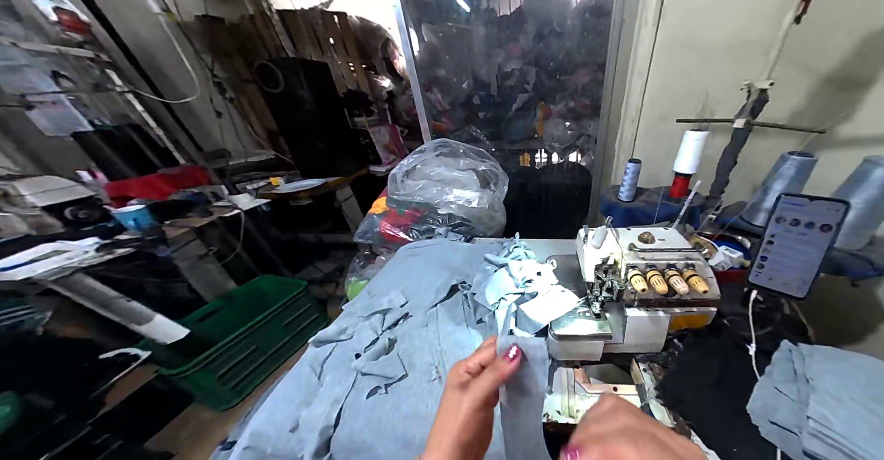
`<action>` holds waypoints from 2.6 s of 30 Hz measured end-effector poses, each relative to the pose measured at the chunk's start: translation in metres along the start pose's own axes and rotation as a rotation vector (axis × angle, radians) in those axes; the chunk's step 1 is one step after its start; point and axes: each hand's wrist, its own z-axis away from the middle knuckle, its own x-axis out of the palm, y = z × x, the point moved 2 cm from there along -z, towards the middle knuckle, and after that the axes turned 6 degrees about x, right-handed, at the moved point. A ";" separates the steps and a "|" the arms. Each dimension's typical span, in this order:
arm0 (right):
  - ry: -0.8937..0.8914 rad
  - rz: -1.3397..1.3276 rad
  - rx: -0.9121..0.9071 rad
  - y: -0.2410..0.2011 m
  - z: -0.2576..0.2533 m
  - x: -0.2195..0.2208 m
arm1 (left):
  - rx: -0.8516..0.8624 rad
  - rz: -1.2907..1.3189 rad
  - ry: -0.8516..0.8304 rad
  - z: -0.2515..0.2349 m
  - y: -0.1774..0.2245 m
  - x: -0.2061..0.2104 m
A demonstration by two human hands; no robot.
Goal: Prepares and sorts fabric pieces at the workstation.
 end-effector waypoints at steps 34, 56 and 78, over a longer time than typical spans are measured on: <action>0.486 0.185 0.628 0.129 0.017 -0.077 | -0.328 0.048 -0.087 -0.009 -0.068 0.032; 0.691 0.385 0.710 0.174 0.038 -0.050 | -0.302 -0.262 0.140 -0.131 -0.114 -0.002; -0.456 0.205 0.321 0.116 0.087 0.071 | -0.479 -0.139 0.351 0.153 -0.104 -0.076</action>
